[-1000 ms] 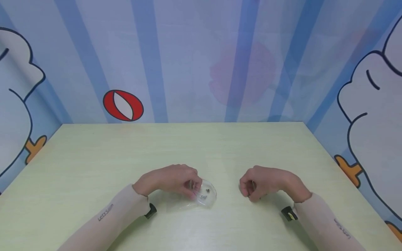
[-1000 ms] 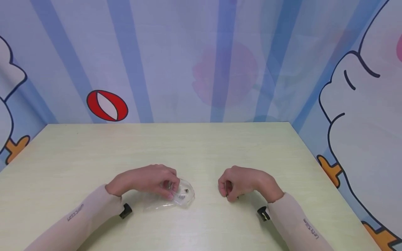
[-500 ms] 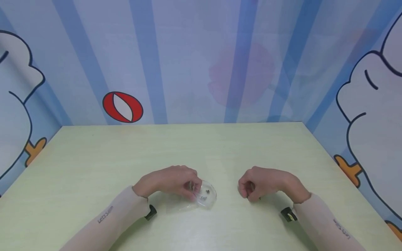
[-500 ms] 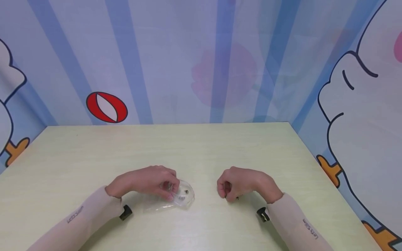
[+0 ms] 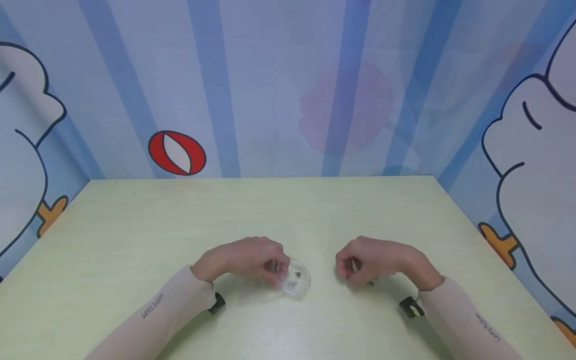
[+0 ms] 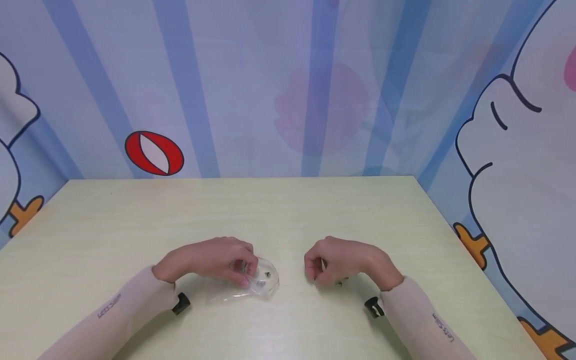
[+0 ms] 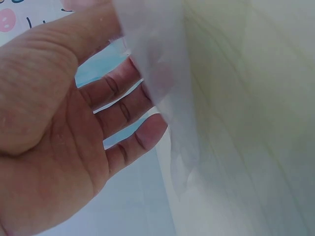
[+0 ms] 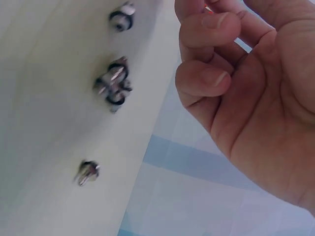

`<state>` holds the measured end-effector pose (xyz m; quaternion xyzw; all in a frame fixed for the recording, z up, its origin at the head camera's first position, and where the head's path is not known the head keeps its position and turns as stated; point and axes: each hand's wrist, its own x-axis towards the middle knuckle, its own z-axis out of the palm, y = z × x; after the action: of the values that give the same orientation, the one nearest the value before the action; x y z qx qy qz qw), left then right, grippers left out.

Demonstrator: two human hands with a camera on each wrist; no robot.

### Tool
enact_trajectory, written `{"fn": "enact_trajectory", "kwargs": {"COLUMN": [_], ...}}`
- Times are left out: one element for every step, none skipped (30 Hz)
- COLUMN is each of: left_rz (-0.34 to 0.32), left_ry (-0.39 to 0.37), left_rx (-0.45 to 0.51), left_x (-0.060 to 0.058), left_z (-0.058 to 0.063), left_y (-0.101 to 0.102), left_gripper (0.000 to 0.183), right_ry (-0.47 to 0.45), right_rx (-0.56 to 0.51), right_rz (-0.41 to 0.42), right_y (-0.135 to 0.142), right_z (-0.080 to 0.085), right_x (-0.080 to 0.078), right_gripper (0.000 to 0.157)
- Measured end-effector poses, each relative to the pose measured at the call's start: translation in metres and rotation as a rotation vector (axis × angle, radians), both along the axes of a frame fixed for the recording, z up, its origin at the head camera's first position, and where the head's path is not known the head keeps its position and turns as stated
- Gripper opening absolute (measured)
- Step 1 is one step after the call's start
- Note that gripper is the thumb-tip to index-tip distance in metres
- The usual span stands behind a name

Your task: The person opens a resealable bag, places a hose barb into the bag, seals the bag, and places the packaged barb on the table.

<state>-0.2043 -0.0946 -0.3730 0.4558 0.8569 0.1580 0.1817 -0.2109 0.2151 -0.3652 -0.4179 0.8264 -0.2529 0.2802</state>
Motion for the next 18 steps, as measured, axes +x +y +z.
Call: {"fn": "enact_trajectory", "kwargs": {"left_rz": [0.0,0.0,0.0,0.002,0.003,0.005,0.006,0.007,0.008,0.007,0.006,0.006,0.006,0.005,0.005,0.004,0.004,0.004], "left_ry": [-0.001,-0.002,-0.003,-0.006,-0.007,-0.009,-0.009,-0.009,-0.01,-0.008,-0.007,-0.008,-0.01,-0.012,-0.015,-0.017,-0.02,-0.023], "left_rx": [-0.001,-0.001,-0.002,-0.004,-0.005,-0.005,-0.007,-0.007,-0.008,-0.008,-0.008,-0.007,-0.01,-0.011,-0.012,-0.013,-0.015,-0.016], "left_x": [0.0,0.0,0.0,0.0,0.0,0.0,0.0,0.0,0.0,0.001,0.0,0.0,0.0,0.0,0.0,0.0,-0.001,-0.001], "left_z": [0.0,0.0,0.0,0.0,0.0,0.0,0.0,0.0,0.0,0.0,0.001,0.001,0.001,0.002,0.002,0.003,0.003,0.003], "left_y": [0.0,0.0,0.0,0.0,0.0,0.0,0.0,0.0,0.0,0.0,0.001,0.001,0.001,0.001,0.001,0.001,0.001,0.001], "left_gripper": [0.017,0.017,0.017,0.016,0.016,0.016,0.016,0.017,0.017,0.017,0.017,0.017,0.017,0.017,0.017,0.017,0.017,0.016], "right_ry": [0.007,0.014,0.02,0.022,0.023,0.026,0.029,0.032,0.035,0.039,0.042,0.049,0.053,0.057,0.059,0.062,0.062,0.063], "right_rx": [0.001,0.003,0.003,0.004,0.003,0.001,-0.002,-0.006,-0.009,-0.011,-0.013,-0.015,-0.017,-0.017,-0.018,-0.022,-0.027,-0.029], "right_rz": [0.001,0.002,0.003,0.004,0.006,0.009,0.015,0.022,0.029,0.037,0.044,0.053,0.061,0.067,0.071,0.075,0.078,0.079], "right_y": [-0.001,-0.003,-0.005,-0.008,-0.01,-0.013,-0.016,-0.019,-0.021,-0.024,-0.026,-0.029,-0.031,-0.033,-0.035,-0.037,-0.039,-0.041], "right_z": [0.001,0.002,0.004,0.005,0.006,0.007,0.009,0.01,0.011,0.012,0.013,0.013,0.014,0.014,0.015,0.016,0.016,0.016], "right_x": [0.0,0.001,0.001,0.001,0.001,0.0,0.0,0.0,0.0,-0.001,-0.001,-0.002,-0.002,-0.003,-0.003,-0.004,-0.004,-0.004], "right_gripper": [0.021,0.022,0.022,0.022,0.021,0.021,0.021,0.02,0.02,0.02,0.02,0.02,0.02,0.02,0.02,0.02,0.02,0.019]}}
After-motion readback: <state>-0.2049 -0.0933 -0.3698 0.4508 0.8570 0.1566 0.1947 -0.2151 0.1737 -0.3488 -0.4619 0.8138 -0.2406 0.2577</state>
